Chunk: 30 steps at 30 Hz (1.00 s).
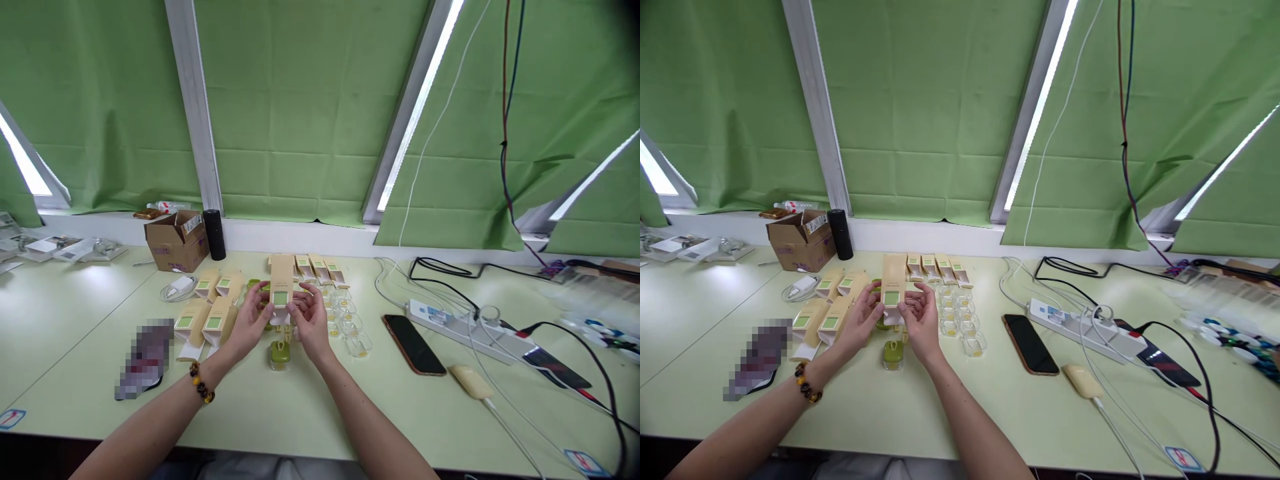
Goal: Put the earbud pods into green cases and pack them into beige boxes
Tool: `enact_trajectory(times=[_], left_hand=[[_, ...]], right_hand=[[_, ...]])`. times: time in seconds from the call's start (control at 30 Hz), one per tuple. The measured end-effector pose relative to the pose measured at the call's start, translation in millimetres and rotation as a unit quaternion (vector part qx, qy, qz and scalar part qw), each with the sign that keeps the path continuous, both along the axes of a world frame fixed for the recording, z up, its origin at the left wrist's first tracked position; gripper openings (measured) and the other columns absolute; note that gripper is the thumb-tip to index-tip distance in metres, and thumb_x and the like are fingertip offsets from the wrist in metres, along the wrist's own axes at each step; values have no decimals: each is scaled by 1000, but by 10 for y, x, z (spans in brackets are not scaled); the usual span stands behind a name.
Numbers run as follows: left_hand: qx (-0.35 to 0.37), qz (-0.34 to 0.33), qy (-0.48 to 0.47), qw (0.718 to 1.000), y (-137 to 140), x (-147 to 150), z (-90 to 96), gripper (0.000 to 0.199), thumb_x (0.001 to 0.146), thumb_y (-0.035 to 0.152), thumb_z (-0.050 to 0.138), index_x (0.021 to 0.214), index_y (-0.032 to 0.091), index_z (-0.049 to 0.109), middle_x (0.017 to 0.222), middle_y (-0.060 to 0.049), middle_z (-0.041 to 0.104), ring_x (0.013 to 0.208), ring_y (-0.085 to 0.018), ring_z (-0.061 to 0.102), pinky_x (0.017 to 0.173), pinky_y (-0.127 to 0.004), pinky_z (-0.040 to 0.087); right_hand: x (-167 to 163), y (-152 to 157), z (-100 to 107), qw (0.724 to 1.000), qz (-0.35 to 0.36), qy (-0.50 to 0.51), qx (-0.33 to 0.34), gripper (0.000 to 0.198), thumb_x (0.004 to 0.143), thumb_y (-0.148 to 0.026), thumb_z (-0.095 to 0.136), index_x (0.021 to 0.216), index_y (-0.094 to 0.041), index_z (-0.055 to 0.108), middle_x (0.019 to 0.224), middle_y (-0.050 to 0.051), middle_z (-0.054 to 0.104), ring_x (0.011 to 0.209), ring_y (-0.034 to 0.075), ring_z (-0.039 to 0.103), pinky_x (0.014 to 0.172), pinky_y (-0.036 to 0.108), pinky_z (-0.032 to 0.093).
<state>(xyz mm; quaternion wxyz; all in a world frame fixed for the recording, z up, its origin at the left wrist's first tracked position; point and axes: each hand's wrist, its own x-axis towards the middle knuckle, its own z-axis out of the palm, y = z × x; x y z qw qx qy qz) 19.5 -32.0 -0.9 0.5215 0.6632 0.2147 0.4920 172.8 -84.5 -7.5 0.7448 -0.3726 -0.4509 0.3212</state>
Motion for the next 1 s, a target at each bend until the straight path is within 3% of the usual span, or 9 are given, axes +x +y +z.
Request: enact_trajectory(times=[0.3, 0.43, 0.53, 0.63, 0.77, 0.9, 1.0], left_hand=[[28, 47, 37, 998, 130, -30, -165, 67, 97, 54, 69, 152, 23, 46, 133, -14, 68, 113, -25, 69, 99, -42, 56], [76, 65, 58, 993, 166, -59, -223, 64, 95, 49, 73, 150, 24, 51, 138, -14, 68, 124, -29, 66, 100, -43, 55], [138, 104, 82, 982, 144, -93, -201, 56, 92, 35, 75, 144, 26, 56, 138, -12, 67, 127, -31, 64, 106, -48, 54], [263, 149, 98, 948, 91, -131, -140, 48, 92, 18, 68, 137, 27, 55, 143, -12, 61, 137, -32, 57, 115, -54, 49], [415, 247, 118, 868, 66, -185, -120, 45, 91, 4, 59, 130, 27, 57, 147, -15, 49, 143, -33, 48, 113, -58, 47], [484, 321, 132, 803, 120, -246, -213, 48, 85, 0, 65, 121, 31, 59, 143, -13, 48, 138, -33, 49, 109, -57, 48], [515, 340, 128, 777, 157, -283, -281, 47, 82, 0, 68, 114, 33, 59, 142, -10, 50, 135, -32, 51, 108, -58, 47]], right_hand=[[-8, -10, -23, 999, 38, -11, 10, 51, 89, -48, 80, 130, -29, 56, 112, 8, 75, 93, 24, 76, 86, 42, 64], [55, 23, -55, 999, 16, -42, 22, 54, 86, -41, 83, 134, -28, 61, 121, 11, 74, 108, 27, 74, 94, 46, 62], [106, 40, -73, 996, -16, -87, 34, 49, 83, -31, 82, 130, -29, 69, 128, 10, 73, 118, 30, 69, 100, 50, 59], [113, 25, -60, 987, -38, -139, 68, 45, 80, -22, 82, 124, -30, 75, 133, 9, 71, 127, 32, 64, 110, 54, 52], [74, -10, -28, 978, -72, -176, 89, 58, 74, -20, 87, 128, -32, 73, 139, 10, 66, 133, 33, 59, 110, 52, 50], [57, -5, -46, 974, -108, -177, 89, 58, 73, -21, 86, 128, -34, 72, 134, 9, 64, 125, 31, 60, 98, 47, 55], [66, 10, -70, 973, -115, -183, 85, 47, 83, -21, 77, 128, -33, 72, 131, 9, 64, 121, 29, 61, 96, 45, 56]])
